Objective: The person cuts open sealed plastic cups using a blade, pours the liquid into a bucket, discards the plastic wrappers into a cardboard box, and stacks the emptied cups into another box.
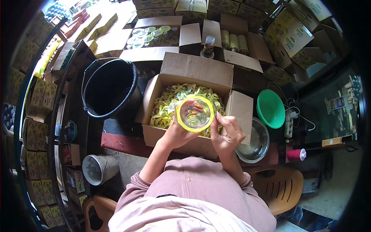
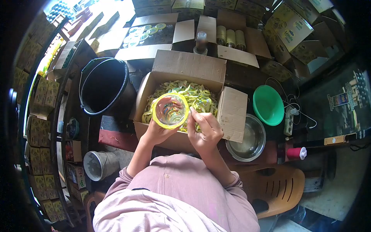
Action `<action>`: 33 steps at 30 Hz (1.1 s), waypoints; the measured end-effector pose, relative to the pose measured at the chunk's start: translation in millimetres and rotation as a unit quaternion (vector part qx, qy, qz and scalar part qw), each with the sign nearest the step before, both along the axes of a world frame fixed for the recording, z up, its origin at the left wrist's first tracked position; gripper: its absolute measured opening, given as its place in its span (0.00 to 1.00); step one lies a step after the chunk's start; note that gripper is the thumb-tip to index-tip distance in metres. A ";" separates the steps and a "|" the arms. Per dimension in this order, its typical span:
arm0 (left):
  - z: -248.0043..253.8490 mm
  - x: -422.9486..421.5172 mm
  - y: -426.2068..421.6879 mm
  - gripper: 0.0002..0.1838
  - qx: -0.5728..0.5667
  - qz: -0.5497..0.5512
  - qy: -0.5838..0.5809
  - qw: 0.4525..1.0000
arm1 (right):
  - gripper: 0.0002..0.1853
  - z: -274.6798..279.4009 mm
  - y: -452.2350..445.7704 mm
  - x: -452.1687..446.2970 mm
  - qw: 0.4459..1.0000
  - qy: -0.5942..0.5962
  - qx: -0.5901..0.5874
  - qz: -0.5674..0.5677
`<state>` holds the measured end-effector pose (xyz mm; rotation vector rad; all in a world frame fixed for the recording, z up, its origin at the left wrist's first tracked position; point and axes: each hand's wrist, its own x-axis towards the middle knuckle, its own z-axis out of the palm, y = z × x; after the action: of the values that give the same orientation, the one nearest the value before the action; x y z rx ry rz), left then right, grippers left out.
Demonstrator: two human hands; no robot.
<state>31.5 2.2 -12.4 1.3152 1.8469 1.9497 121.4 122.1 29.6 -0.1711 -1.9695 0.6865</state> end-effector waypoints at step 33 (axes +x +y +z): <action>-2.7 -4.8 -2.7 0.43 -0.031 -0.009 -0.007 0.999 | 0.12 -2.7 4.4 -0.4 0.998 -0.018 -0.044 0.030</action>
<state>26.7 -0.5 -15.2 1.2934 1.8672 1.8711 121.1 126.4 26.9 -0.1784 -1.9874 0.8149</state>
